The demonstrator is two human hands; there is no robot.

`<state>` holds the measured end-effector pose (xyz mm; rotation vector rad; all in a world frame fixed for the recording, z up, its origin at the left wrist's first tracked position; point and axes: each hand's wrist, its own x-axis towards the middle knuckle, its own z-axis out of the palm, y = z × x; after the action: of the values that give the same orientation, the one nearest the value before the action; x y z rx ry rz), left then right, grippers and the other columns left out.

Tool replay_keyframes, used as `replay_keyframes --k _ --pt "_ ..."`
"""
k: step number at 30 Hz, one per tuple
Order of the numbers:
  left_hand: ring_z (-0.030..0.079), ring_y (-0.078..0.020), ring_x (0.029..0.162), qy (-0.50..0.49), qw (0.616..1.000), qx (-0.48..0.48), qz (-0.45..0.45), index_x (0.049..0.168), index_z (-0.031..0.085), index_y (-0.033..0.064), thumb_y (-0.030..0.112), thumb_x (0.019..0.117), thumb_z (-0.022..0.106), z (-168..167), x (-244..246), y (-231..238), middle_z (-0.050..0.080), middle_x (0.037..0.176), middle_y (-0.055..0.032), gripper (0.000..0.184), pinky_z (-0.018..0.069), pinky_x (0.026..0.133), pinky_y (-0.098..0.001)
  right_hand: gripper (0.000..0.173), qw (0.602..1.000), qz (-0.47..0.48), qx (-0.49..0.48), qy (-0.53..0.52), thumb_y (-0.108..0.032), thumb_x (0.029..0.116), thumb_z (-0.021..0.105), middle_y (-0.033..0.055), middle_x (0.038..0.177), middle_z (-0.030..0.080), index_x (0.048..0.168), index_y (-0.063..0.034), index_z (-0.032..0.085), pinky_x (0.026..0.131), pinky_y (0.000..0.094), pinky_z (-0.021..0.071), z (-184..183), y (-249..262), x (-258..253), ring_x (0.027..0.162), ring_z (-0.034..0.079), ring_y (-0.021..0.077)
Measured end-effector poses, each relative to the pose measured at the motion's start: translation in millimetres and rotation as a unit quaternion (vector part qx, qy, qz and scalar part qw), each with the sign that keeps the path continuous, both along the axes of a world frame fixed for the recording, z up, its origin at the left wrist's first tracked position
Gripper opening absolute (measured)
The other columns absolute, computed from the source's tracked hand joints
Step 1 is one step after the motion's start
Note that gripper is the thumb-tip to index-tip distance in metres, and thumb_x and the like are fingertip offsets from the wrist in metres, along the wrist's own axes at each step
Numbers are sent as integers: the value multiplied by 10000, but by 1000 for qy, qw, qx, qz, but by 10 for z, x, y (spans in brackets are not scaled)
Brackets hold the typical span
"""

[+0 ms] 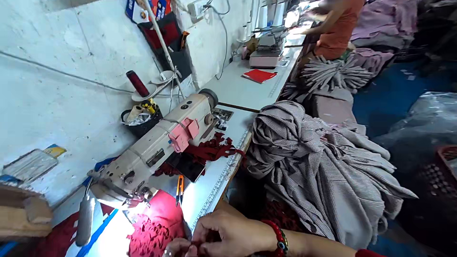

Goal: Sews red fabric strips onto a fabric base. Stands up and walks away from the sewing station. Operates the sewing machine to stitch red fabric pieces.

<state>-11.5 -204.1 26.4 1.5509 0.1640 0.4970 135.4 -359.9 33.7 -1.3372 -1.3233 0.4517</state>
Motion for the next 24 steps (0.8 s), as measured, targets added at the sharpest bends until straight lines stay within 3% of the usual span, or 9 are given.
replay_keyframes --k 3,6,11,15,20,24 --pt "682 8 878 16 1000 -9 7 1037 735 211 61 942 690 88 15 3 737 996 119 183 583 794 -193 181 1000 -13 4 -2 -155 1000 671 101 914 714 1042 18 698 776 252 560 -17 43 53 840 676 105" --pt "702 -44 936 11 1000 -15 2 1084 748 157 129 908 746 108 67 42 744 1030 55 179 599 834 -235 154 998 -6 -21 60 -149 997 650 56 922 701 1027 -2 685 737 225 556 6 64 103 823 658 56" --pt "686 -87 922 15 995 -96 -9 1078 699 58 48 981 574 82 107 111 712 1009 17 158 593 861 -304 170 997 -5 -58 58 -173 1000 633 19 968 708 1034 -19 695 747 205 579 -40 180 146 843 666 20" --pt "683 -88 851 44 990 -129 45 1033 651 43 72 975 637 103 144 101 692 930 4 66 595 820 -296 142 994 -25 -98 30 -202 974 652 -18 944 717 998 -72 704 728 190 578 -33 258 146 824 670 6" --pt "686 -91 816 28 991 -122 51 1054 683 -3 49 958 676 55 144 163 715 914 -31 110 592 781 -275 257 993 -29 -104 37 -299 980 699 -17 1017 740 1143 -101 701 782 232 616 0 340 190 911 711 59" --pt "701 -113 898 29 983 -181 34 1114 680 -23 -9 942 672 68 144 174 725 989 -58 173 596 859 -299 146 991 -46 -116 45 -255 1000 668 -67 856 725 1009 -122 728 724 181 581 -11 395 235 769 683 3"
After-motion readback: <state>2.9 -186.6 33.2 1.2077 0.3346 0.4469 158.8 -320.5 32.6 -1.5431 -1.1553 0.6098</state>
